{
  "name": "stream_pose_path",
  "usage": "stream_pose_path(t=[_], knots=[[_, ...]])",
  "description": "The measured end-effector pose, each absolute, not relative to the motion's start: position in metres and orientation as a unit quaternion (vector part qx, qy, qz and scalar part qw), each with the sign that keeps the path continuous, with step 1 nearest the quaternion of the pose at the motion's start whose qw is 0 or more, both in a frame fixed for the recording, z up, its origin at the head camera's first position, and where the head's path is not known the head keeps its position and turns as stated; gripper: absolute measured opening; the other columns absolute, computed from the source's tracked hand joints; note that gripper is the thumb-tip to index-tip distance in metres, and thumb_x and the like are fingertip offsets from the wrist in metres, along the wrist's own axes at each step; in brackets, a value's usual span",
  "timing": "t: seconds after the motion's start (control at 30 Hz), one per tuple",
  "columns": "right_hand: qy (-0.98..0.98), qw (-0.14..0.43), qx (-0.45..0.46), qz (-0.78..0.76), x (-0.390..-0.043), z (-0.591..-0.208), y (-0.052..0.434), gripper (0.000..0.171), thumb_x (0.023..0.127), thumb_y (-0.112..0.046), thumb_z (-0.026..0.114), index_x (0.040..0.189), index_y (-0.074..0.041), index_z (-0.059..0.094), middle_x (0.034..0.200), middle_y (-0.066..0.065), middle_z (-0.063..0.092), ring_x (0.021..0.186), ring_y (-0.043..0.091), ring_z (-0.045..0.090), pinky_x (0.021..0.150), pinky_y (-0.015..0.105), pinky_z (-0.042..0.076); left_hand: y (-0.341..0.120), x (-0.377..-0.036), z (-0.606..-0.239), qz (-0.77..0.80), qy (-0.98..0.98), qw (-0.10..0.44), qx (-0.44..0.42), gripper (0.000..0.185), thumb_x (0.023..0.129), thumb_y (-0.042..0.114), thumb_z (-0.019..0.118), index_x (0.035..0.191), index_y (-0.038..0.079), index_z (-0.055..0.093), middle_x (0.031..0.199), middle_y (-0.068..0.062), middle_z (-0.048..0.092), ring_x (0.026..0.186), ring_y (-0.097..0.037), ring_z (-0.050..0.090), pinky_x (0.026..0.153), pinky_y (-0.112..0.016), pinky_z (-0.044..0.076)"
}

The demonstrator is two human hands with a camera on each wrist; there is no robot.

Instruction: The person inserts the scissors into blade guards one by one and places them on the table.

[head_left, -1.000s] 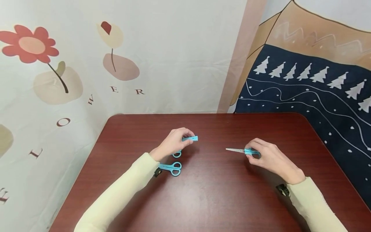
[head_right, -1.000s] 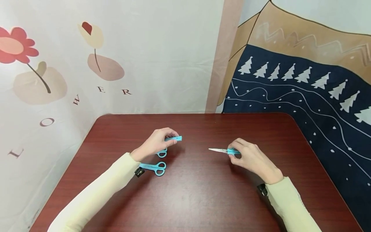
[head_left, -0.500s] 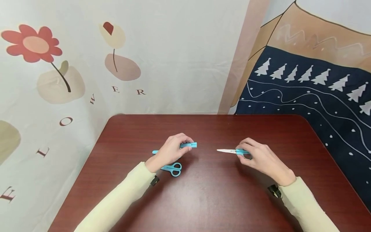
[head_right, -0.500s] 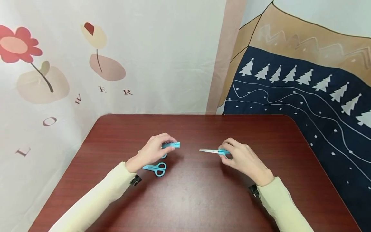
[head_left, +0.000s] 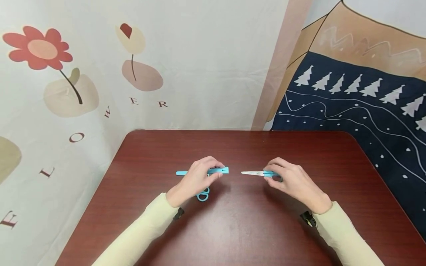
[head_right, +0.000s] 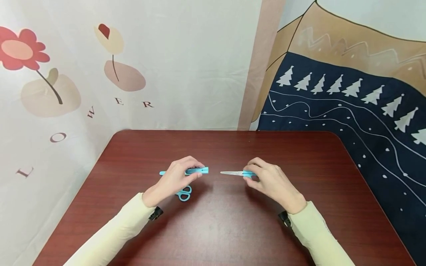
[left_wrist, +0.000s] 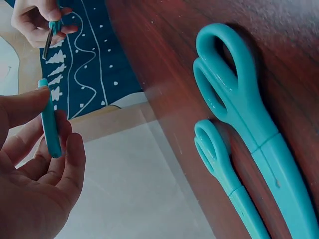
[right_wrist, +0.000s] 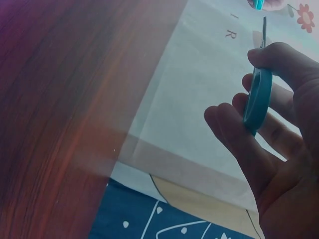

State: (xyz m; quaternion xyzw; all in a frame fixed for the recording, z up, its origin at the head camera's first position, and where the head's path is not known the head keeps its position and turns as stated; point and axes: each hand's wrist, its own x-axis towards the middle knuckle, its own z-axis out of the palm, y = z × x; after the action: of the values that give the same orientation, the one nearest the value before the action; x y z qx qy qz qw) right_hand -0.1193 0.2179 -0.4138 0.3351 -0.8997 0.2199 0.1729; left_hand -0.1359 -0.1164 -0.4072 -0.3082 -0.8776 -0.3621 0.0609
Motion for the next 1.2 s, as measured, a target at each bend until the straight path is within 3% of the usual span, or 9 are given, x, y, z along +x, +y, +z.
stream_pose_path(t=[0.37,0.63,0.93,1.2], knots=[[-0.881,0.214,0.358,0.221,-0.115,-0.411,0.205,0.027,0.079,-0.012,0.086,0.105,-0.012,0.077,0.106,-0.001,0.064,0.07,0.007,0.061,0.057,0.02,0.05,-0.116,-0.125,-0.408,-0.381,-0.876,0.074,-0.285,0.017,0.094,0.014,0.077,0.11,0.016,0.078,0.106,0.009,0.069,0.082,-0.006,0.059,0.071,-0.027,0.049],[-0.88,0.221,0.359,0.218,-0.11,-0.41,0.199,0.026,0.078,-0.011,0.085,0.103,-0.013,0.078,0.104,0.0,0.064,0.067,0.007,0.058,0.052,0.016,0.042,-0.111,-0.118,-0.409,-0.394,-0.872,0.08,-0.28,0.019,0.091,0.009,0.079,0.109,0.015,0.079,0.105,0.008,0.068,0.081,-0.012,0.061,0.068,-0.026,0.048],[-0.876,0.214,0.367,0.228,-0.108,-0.409,0.194,0.028,0.078,-0.011,0.086,0.104,-0.013,0.077,0.105,0.0,0.064,0.069,0.009,0.062,0.056,0.016,0.047,-0.111,-0.114,-0.41,-0.413,-0.858,0.093,-0.29,0.022,0.089,0.006,0.081,0.109,0.014,0.079,0.103,0.006,0.068,0.075,-0.007,0.058,0.063,-0.023,0.047],[-0.874,0.206,0.372,0.235,-0.107,-0.408,0.19,0.026,0.079,-0.011,0.086,0.103,-0.012,0.077,0.104,-0.002,0.064,0.065,0.006,0.059,0.056,0.014,0.048,-0.111,-0.113,-0.409,-0.418,-0.857,0.085,-0.289,0.021,0.09,0.007,0.081,0.11,0.014,0.079,0.103,0.008,0.067,0.076,-0.005,0.058,0.064,-0.028,0.052]])
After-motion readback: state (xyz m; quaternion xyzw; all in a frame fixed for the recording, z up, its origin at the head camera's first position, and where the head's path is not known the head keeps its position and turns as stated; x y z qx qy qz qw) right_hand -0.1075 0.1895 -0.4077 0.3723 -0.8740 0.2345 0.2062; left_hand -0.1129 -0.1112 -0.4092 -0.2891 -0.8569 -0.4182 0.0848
